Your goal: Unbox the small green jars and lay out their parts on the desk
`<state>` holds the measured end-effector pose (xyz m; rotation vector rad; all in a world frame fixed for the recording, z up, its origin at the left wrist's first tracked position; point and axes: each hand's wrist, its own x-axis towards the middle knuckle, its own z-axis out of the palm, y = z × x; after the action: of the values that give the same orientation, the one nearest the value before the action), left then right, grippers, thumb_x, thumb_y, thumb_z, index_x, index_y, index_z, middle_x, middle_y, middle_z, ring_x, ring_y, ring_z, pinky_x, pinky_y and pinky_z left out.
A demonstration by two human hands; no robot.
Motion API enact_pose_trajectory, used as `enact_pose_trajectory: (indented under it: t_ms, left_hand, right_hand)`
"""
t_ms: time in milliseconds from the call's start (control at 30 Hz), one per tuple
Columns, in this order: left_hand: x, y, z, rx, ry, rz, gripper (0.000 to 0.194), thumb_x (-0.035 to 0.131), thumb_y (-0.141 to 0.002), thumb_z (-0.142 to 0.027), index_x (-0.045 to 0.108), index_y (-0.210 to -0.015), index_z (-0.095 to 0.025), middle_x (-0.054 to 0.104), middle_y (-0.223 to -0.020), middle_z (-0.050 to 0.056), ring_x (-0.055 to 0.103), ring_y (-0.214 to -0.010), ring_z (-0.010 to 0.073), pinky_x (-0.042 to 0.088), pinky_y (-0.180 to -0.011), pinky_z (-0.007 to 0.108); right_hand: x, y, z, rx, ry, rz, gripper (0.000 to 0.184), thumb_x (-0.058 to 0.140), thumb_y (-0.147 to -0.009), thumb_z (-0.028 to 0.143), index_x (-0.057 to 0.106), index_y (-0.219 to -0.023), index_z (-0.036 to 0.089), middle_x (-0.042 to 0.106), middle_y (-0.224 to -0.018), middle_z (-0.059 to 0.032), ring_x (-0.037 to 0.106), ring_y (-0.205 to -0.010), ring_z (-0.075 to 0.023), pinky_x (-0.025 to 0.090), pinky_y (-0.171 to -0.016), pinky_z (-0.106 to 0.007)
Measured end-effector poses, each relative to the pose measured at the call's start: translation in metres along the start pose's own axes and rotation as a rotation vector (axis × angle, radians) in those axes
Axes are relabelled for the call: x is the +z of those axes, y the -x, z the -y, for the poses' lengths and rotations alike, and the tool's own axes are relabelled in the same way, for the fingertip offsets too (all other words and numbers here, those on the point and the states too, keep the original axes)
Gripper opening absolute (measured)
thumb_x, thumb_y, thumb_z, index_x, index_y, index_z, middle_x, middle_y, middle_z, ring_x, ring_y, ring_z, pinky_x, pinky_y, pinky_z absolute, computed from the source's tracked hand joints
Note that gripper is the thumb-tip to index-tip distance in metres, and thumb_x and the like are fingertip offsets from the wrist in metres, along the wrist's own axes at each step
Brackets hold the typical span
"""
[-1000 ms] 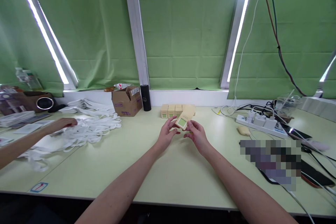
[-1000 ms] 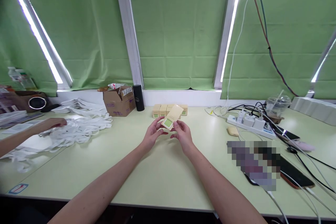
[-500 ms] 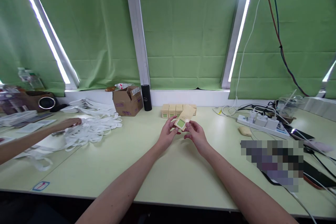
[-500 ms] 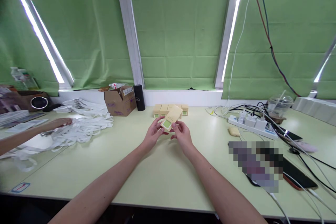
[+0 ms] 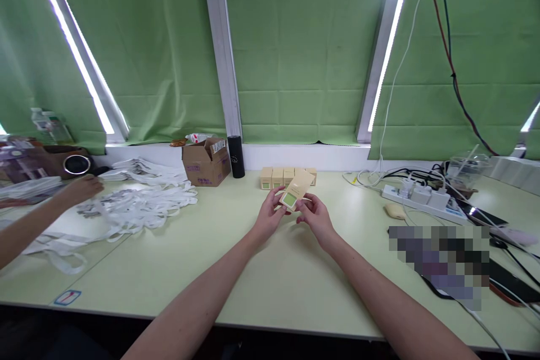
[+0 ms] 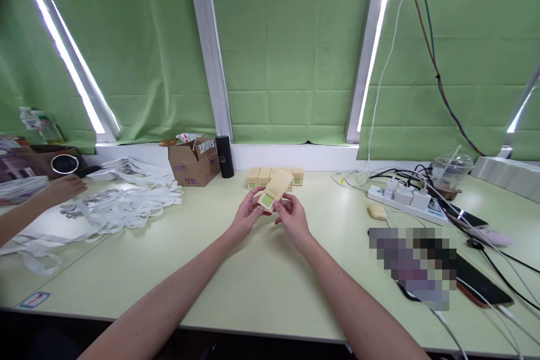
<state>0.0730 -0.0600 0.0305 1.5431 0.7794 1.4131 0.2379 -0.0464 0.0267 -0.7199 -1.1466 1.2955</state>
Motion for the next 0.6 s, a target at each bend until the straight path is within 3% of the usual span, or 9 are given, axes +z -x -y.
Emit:
enact_pose_trajectory:
  t_ms: [200,600]
  left_hand:
    - [0.0009,-0.0003,-0.0031,-0.009,-0.029,-0.025,0.053,0.07,-0.088,-0.032,0.047,-0.135,-0.024,0.069,-0.126,0.01,0.069,-0.098,0.02,0.055,-0.088,0.037]
    - [-0.0004,0.0029,-0.0018,0.023,-0.102,0.003,0.064,0.06,-0.079,-0.012,0.043,-0.14,-0.024,0.07,-0.124,0.009,0.067,-0.108,0.0237,0.052,-0.085,0.034]
  right_hand:
    - [0.0011,0.0009,-0.0024,-0.002,0.004,-0.001,0.062,0.088,-0.065,0.058,0.064,-0.108,0.02,0.076,-0.088,-0.0059,0.071,-0.086,-0.0237,0.055,-0.056,-0.029]
    - [-0.0016,-0.0004,0.0024,0.091,-0.106,-0.058,0.056,0.091,-0.064,0.058,0.069,-0.097,0.018,0.074,-0.083,-0.0057,0.068,-0.071,-0.0183,0.056,-0.056,-0.029]
